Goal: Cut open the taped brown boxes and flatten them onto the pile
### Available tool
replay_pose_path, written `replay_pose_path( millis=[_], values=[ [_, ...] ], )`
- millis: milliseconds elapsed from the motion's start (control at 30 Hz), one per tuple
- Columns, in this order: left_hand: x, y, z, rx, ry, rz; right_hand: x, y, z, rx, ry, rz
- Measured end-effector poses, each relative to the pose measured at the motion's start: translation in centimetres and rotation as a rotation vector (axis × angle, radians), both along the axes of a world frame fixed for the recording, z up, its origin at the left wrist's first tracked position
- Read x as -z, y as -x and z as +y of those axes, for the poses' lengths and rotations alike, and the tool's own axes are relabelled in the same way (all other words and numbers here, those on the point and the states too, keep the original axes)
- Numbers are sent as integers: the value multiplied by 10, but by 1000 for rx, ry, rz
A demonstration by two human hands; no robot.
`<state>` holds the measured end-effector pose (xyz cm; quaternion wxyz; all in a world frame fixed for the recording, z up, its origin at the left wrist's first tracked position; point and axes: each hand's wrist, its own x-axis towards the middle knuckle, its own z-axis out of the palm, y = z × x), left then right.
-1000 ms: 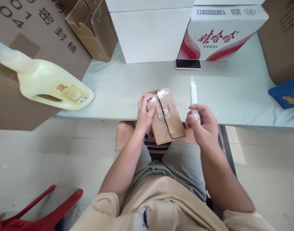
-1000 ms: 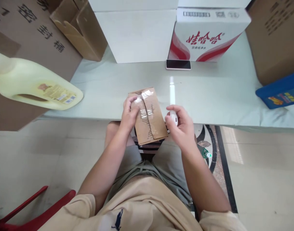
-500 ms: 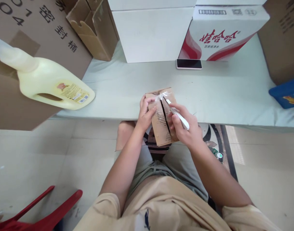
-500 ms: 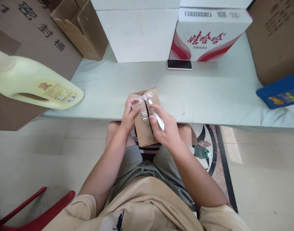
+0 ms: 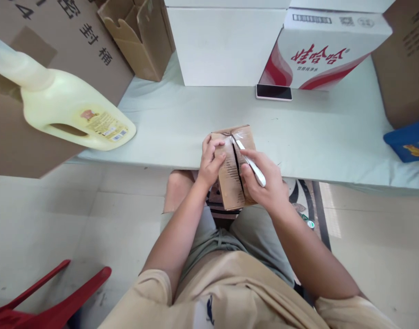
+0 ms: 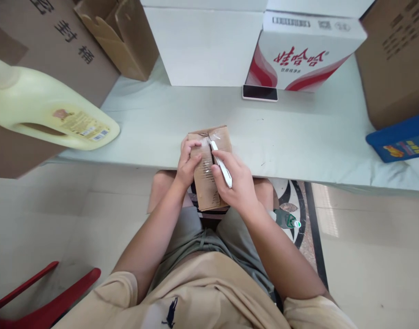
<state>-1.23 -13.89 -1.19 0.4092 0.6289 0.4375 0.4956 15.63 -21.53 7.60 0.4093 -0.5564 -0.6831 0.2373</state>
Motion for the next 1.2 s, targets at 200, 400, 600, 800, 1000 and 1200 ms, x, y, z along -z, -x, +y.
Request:
replay_pose_path(
  millis=[200, 400, 600, 800, 1000, 1200],
  values=[
    [10, -1, 3, -4, -63, 16, 5, 2, 6, 8, -128, -30],
    [10, 0, 10, 14, -68, 40, 4, 0, 10, 55, 2, 40],
    [11, -3, 11, -9, -76, -7, 3, 2, 10, 84, 34, 40],
    [11, -3, 12, -8, -80, -6, 4, 3, 9, 114, 62, 51],
    [13, -3, 11, -8, -111, 6, 2, 4, 8, 100, 64, 11],
    [15, -6, 15, -45, -110, 33, 1, 5, 9, 100, 34, -8]
  ],
)
